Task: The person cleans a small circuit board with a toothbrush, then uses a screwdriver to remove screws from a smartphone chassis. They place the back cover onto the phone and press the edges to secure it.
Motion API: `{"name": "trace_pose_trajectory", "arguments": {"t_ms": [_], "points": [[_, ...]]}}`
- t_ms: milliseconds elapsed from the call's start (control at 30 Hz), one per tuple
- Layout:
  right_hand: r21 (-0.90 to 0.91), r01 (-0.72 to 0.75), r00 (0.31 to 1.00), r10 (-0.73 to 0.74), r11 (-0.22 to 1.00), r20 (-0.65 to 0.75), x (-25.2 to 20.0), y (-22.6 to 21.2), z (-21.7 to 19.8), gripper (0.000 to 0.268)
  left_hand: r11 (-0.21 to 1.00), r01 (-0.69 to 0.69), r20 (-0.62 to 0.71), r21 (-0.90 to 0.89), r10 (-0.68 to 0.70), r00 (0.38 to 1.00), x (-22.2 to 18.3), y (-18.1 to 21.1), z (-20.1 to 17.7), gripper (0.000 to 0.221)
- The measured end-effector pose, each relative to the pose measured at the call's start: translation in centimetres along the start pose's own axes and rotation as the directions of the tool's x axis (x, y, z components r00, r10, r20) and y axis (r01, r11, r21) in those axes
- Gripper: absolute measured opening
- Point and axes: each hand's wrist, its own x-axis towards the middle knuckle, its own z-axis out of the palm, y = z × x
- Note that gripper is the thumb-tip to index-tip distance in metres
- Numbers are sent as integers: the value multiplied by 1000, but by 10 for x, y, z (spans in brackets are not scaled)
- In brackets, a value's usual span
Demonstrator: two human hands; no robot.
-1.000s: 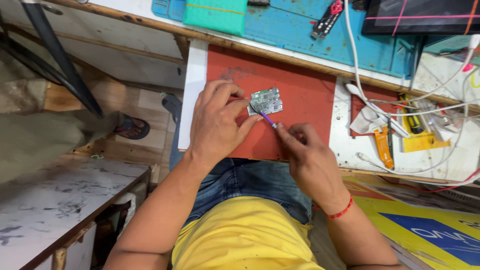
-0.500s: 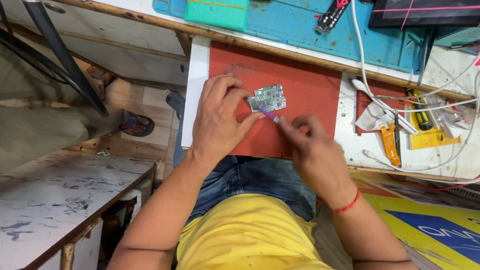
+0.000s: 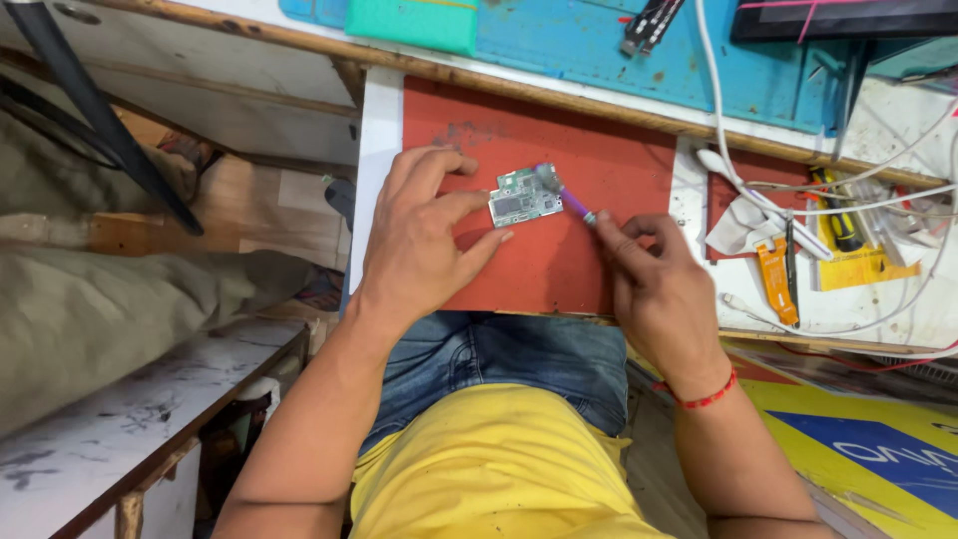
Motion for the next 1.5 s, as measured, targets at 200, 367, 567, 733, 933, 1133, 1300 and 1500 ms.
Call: {"name": "trace_pose_trajectory", "arguments": {"t_ms": [200,367,567,733,933,1133,1300,1500], "points": [[21,-18,1000,18,1000,7,1,-1,2,41,1000,6,-45,26,-5,999,-5,6,1,30],[74,87,996,-88,994,20,3,0,2,42,999,14,-47,31,-12,999,-6,8,0,32],[114,128,989,-135,985,53,7,2,2,55,999,16,-45,34,-14,999,-2,7,3,32],[45,24,998,-27,999,49,11,0,2,49,1000,24,-38,12,-23,999,0,7,2,38],[-20,-78,997,78,997,-28,12,-1,1,39,1000,18,-25,15,-17,1000,0,7,3,39],[-26,-72,997,73,997,40,13,0,0,44,1000,-2,-24,26,2,1000,0,6,2,36],[62,15,996,-20,998,85,13,-2,1,51,999,32,-34,-2,-32,999,-3,6,1,34],[69,85,993,-90,994,75,13,-2,2,56,999,41,-37,-12,-41,998,-3,6,1,46]]}}
